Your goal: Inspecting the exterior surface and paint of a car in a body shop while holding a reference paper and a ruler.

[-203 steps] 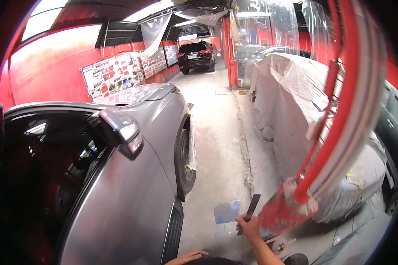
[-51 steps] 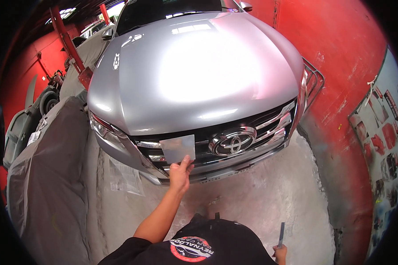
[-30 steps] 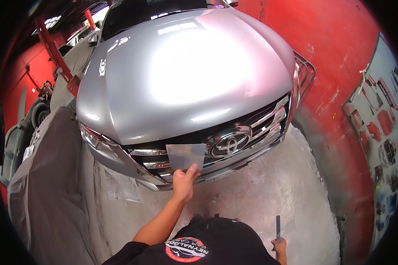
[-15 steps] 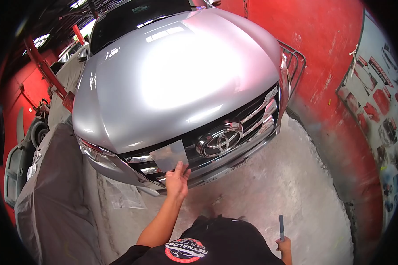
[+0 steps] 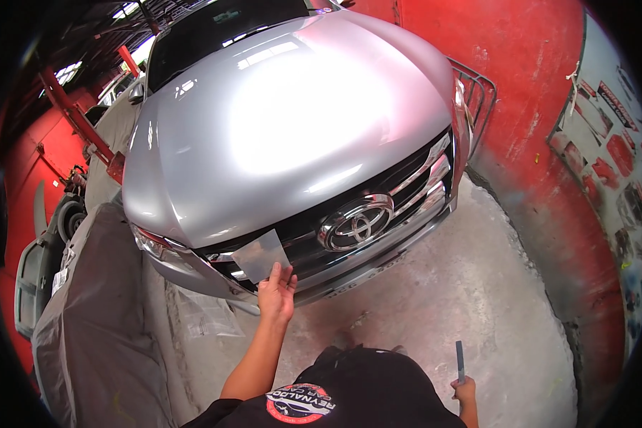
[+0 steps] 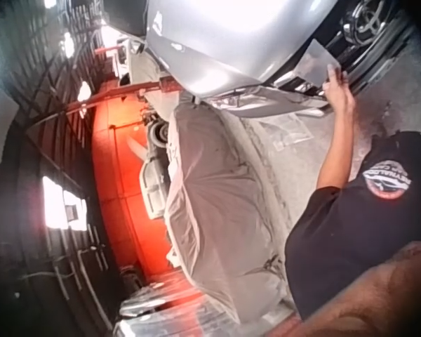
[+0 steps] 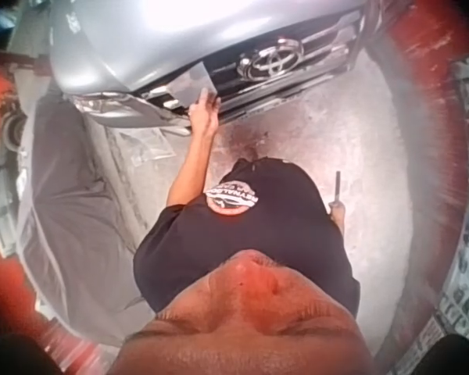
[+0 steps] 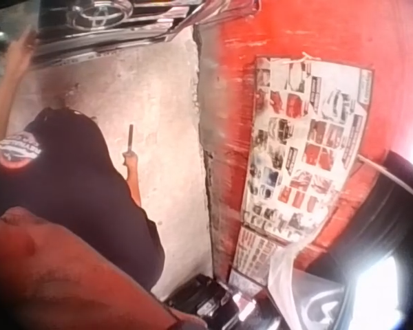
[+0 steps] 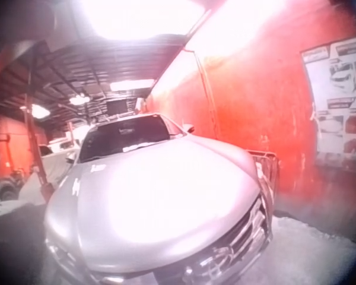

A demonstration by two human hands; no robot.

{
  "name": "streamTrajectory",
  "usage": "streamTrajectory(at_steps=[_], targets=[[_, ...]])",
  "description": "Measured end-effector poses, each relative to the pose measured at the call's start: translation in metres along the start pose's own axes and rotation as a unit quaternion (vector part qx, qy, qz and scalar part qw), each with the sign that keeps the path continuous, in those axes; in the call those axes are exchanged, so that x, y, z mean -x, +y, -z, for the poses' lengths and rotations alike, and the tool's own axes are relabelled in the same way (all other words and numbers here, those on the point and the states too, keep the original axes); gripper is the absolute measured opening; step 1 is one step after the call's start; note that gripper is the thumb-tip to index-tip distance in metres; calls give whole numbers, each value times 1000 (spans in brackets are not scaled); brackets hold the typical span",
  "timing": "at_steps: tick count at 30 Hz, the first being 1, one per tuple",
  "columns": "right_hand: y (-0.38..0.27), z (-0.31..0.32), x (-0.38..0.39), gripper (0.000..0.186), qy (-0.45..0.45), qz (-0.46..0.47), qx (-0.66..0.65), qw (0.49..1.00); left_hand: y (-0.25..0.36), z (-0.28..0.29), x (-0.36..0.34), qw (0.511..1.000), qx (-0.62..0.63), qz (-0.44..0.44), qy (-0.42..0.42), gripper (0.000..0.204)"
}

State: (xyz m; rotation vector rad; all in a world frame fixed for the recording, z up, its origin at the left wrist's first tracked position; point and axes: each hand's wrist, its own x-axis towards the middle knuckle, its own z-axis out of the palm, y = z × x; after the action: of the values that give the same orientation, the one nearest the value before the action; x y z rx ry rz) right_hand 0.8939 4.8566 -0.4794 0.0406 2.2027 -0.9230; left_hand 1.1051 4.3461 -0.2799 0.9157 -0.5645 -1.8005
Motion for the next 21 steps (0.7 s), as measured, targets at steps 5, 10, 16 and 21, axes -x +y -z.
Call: streamTrajectory(at_steps=[5,10,16,21], targets=[[-7,1,-5,10,-15,1,11,1000,6,5,5,1000,-5,-15,11,8],[-13,2,-15,11,-24,16,11,1000,9,11,7,999,0,-27,18,9],[-32,1,-14,10,-20,-18,6,1000,11,13,10,999,1,-40,31,11],[-32,0,-19,11,-34,0,2,999,10,11,11,999,5,-39,26,12]])
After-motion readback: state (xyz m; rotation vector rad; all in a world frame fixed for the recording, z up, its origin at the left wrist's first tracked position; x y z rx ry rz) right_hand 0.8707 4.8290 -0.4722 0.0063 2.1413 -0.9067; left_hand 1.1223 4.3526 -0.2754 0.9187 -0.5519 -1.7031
